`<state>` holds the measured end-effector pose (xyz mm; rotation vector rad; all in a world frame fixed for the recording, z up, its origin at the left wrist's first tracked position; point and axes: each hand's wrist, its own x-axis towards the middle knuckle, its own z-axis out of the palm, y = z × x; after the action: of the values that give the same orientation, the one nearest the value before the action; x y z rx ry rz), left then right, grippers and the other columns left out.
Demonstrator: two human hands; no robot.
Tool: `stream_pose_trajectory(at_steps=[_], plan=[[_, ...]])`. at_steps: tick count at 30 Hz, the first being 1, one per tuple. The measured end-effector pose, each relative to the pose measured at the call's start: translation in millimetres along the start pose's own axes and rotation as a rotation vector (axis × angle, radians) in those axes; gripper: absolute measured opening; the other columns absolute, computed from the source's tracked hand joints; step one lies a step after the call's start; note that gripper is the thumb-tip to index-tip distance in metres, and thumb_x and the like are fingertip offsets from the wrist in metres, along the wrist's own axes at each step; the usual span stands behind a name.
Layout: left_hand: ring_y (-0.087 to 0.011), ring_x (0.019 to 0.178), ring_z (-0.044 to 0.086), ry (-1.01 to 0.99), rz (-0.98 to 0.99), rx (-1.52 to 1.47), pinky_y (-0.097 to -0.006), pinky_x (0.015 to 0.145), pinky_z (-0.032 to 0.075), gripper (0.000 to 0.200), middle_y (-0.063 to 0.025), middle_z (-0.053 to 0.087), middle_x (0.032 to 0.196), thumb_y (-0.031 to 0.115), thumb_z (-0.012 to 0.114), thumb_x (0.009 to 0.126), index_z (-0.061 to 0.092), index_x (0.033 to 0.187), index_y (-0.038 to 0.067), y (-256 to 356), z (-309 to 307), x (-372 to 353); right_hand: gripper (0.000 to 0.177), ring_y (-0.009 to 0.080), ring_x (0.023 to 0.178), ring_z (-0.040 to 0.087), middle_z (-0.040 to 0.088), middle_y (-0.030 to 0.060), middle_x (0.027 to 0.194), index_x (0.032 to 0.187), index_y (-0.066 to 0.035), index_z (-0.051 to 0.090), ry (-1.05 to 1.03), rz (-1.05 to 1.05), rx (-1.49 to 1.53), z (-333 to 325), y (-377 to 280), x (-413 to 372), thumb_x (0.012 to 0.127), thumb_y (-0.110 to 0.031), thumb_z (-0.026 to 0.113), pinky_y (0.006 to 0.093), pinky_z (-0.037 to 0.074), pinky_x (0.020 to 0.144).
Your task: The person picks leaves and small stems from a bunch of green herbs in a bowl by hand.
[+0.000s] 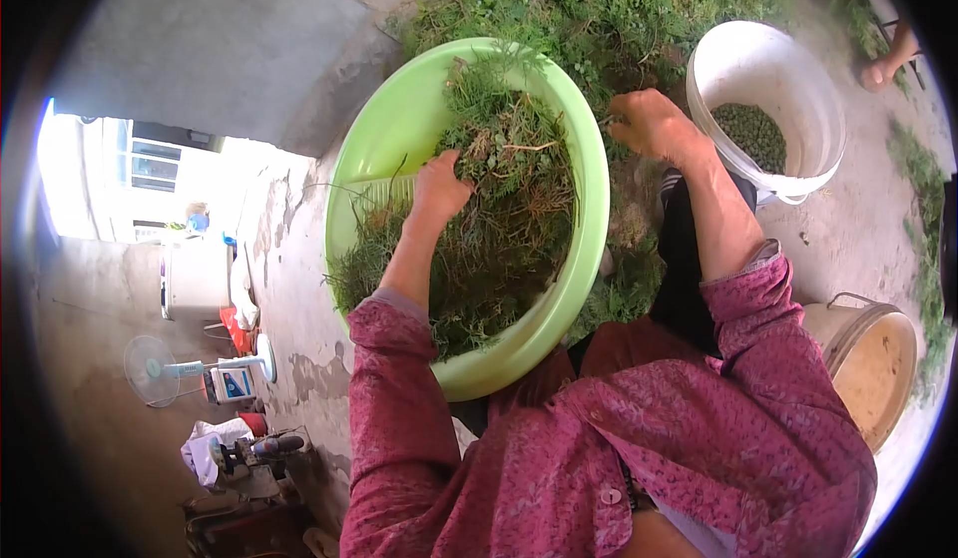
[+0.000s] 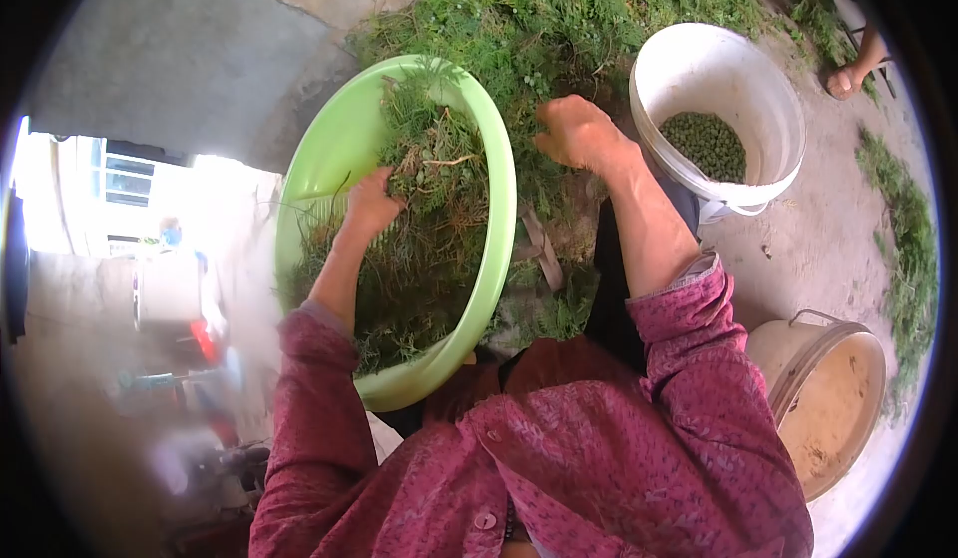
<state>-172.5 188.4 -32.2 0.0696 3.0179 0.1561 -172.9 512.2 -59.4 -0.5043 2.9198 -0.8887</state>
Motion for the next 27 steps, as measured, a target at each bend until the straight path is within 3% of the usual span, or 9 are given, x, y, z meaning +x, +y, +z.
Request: stream_pose_trajectory(at_steps=[9,15,17,18,20,23,27], plan=[[-0.0375,0.096,0.056,0.016,-0.069,0.008,-0.0425,0.082,0.045,0.045,-0.0241,0.059,0.101,0.013,0.065,0.072,0.052,0.113,0.002,6.1,0.1,-15.3,0.028,0.0342,0.095,0.057,0.06,0.0204,0.097,0.097,-0.001,0.06,-0.089,0.056,-0.015,-3.2,-9.4,8.9,0.08,-0.024,0.056,0.0412,0.047,0.084],[-0.0326,0.092,0.06,0.036,0.033,-0.178,-0.0368,0.08,0.047,0.037,-0.023,0.061,0.1,0.012,0.064,0.072,0.058,0.107,0.0,-3.2,-28.1,-40.3,0.029,0.0332,0.097,0.057,0.06,0.0199,0.099,0.1,-0.002,0.059,-0.099,0.078,-0.029,-5.2,-12.0,6.5,0.081,-0.024,0.055,0.0409,0.047,0.085],[-0.0236,0.083,0.062,0.103,-0.009,-0.334,-0.0331,0.074,0.048,0.036,-0.0167,0.064,0.094,0.012,0.064,0.073,0.059,0.106,0.0,-6.8,-39.4,-56.2,0.029,0.0341,0.093,0.058,0.06,0.0212,0.095,0.1,-0.001,0.059,-0.071,0.069,-0.004,-2.4,-9.8,6.8,0.078,-0.02,0.057,0.0408,0.047,0.082],[-0.0236,0.083,0.062,0.102,-0.012,-0.332,-0.0331,0.074,0.048,0.036,-0.0167,0.064,0.094,0.012,0.064,0.073,0.059,0.106,0.0,-11.5,-44.5,-61.7,0.029,0.0349,0.09,0.059,0.061,0.0225,0.091,0.1,0.0,0.059,-0.045,0.064,0.018,-0.8,-8.5,6.7,0.075,-0.016,0.058,0.0407,0.047,0.08],[-0.0132,0.073,0.059,0.083,-0.112,-0.664,-0.0267,0.067,0.047,0.034,-0.0083,0.064,0.086,0.012,0.066,0.073,0.06,0.104,-0.001,-21.1,-52.9,-74.6,0.03,0.0345,0.09,0.059,0.061,0.0223,0.091,0.101,0.0,0.059,-0.047,0.055,0.009,0.0,-8.9,6.6,0.076,-0.017,0.058,0.0403,0.048,0.08],[-0.0064,0.066,0.053,0.132,-0.143,-0.91,-0.0216,0.06,0.045,0.029,-0.0018,0.061,0.079,0.008,0.066,0.073,0.061,0.1,0.0,-20.6,-68.7,-100.8,0.031,0.0339,0.09,0.059,0.061,0.0218,0.091,0.101,0.0,0.059,-0.039,0.037,-0.003,2.9,-6.0,8.4,0.075,-0.018,0.058,0.0398,0.048,0.08],[-0.0053,0.06,0.05,0.203,-0.213,-0.867,-0.0204,0.055,0.042,0.026,0.0008,0.058,0.072,0.005,0.068,0.071,0.062,0.095,0.001,-28.6,-42.2,-116.4,0.03,0.0344,0.088,0.06,0.061,0.0216,0.089,0.098,0.001,0.059,-0.03,0.0,0.016,-1.5,-8.5,2.7,0.075,-0.018,0.058,0.0401,0.047,0.078]])
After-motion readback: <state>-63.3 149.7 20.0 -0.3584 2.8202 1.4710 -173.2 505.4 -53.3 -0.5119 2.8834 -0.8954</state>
